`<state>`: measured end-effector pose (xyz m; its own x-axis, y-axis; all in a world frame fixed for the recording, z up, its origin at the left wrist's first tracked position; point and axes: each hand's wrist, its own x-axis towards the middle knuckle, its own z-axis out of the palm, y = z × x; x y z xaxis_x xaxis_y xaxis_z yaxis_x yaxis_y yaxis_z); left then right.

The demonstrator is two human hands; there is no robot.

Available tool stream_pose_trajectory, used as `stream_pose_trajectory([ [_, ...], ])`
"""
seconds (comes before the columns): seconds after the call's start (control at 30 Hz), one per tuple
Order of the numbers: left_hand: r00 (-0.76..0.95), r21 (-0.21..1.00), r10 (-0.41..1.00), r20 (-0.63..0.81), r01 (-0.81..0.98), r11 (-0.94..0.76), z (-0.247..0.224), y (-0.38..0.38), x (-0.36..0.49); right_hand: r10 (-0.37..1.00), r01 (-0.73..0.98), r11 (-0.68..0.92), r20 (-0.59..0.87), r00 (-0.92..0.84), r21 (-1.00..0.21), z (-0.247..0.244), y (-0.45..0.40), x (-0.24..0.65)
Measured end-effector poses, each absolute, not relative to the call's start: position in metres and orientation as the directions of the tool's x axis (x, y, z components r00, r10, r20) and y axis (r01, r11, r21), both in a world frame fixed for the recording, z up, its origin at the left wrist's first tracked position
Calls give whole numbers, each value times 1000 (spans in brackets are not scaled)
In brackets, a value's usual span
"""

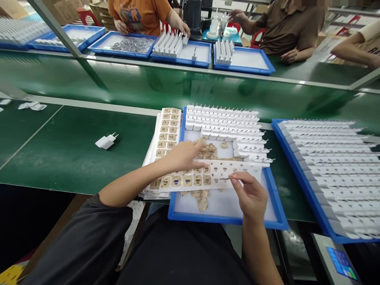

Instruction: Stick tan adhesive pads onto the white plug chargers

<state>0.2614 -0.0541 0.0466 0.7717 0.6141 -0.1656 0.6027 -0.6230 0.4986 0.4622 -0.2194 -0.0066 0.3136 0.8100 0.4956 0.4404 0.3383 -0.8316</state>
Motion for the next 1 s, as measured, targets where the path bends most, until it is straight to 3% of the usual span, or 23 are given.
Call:
stream_pose_trajectory([
  [0.13, 673, 303, 715, 190, 653, -694, 31, -23, 287, 796, 575, 346, 556, 238, -742, -6, -218, 458],
  [0.23, 662, 173, 694, 283, 676, -716, 16, -2, 304, 786, 639, 365, 592, 179, -677, -4, -219, 458],
  [0.33, 673, 154, 661, 332, 653, -741, 12, -3, 309, 784, 675, 366, 603, 148, -640, -3, -221, 459],
  [0.4, 672, 273, 656, 343, 597, -754, 18, -16, 301, 784, 675, 357, 600, 159, -645, -4, -223, 459],
  [0.47, 661, 541, 693, 288, 485, -687, 26, -35, 285, 791, 652, 357, 587, 170, -669, -4, -224, 459],
  [0.53, 650, 827, 735, 191, 296, -477, 32, -58, 265, 811, 603, 371, 563, 160, -706, -5, -223, 458],
  [0.6, 622, 977, 774, 120, 66, -205, 32, -82, 246, 842, 532, 379, 521, 142, -757, -4, -223, 457],
  [0.73, 516, 937, 856, -14, -293, 192, 15, -125, 230, 923, 316, 344, 380, 59, -884, 3, -221, 450],
  [0.83, 501, 833, 858, -112, -424, 355, 0, -146, 233, 944, 109, 331, 329, -34, -937, 13, -220, 436],
  [0.9, 509, 820, 855, -96, -447, 358, -7, -152, 235, 940, 8, 333, 331, -82, -943, 18, -219, 426],
  [1.0, 525, 923, 850, 44, -346, 166, -12, -153, 233, 940, -48, 330, 333, -75, -943, 19, -217, 413],
])
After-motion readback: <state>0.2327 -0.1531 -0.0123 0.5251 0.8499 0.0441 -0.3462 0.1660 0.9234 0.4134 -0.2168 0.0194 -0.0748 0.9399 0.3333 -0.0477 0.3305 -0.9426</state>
